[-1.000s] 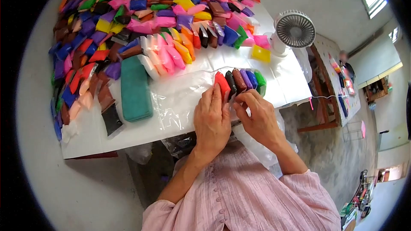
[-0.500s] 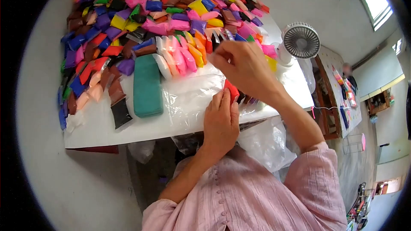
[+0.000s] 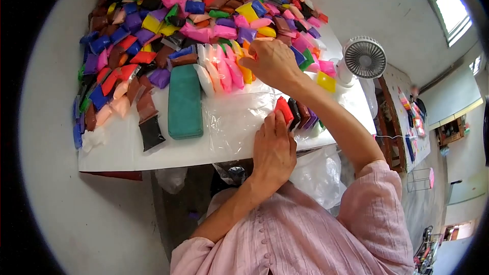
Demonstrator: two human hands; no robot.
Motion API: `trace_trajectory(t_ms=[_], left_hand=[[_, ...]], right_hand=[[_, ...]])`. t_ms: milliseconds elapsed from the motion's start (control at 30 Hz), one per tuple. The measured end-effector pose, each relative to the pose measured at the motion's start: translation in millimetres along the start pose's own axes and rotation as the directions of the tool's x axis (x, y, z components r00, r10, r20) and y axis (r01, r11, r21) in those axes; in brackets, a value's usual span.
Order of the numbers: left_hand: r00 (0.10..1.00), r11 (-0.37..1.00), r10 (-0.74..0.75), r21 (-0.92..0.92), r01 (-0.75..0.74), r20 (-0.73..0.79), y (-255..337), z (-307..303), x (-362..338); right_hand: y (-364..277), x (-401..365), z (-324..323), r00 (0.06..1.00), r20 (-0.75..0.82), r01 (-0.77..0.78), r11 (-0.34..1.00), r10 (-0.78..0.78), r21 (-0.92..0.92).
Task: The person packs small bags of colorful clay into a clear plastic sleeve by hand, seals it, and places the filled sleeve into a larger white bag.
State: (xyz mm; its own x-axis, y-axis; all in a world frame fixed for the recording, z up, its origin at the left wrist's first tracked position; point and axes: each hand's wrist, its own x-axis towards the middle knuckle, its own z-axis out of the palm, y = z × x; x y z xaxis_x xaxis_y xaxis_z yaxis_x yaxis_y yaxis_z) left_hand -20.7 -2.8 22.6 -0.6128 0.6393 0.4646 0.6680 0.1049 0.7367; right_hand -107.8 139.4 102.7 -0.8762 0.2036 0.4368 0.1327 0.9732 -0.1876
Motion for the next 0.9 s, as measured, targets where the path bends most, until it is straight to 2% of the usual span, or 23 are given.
trace_trajectory(t_ms=[300,500,700,800,900], left_hand=[[1.0,1.0,0.026,-0.008,-0.026,-0.007,-0.3,-0.1,0.8],[0.999,1.0,0.029,0.012,-0.029,-0.018,1.7,-0.4,1.1],[0.988,0.997,0.029,-0.065,-0.039,-0.149,-9.1,7.5,4.7],[0.984,0.997,0.016,-0.077,-0.03,-0.175,-10.5,8.7,3.4],[0.982,0.995,0.018,-0.088,-0.035,-0.188,-11.6,8.4,2.9]], right_hand=[[-2.7,-1.8,2.6,0.997,0.078,-0.011,0.991,0.021,-0.131],[-4.4,-0.5,0.2,0.987,0.159,-0.009,0.992,0.029,-0.127],[-1.4,-1.7,8.2,0.997,0.079,-0.013,0.992,0.022,-0.122],[1.2,-4.1,11.0,0.999,0.006,0.045,0.989,-0.045,-0.14],[-2.2,-4.3,4.4,0.995,0.1,-0.014,0.993,0.026,-0.116]])
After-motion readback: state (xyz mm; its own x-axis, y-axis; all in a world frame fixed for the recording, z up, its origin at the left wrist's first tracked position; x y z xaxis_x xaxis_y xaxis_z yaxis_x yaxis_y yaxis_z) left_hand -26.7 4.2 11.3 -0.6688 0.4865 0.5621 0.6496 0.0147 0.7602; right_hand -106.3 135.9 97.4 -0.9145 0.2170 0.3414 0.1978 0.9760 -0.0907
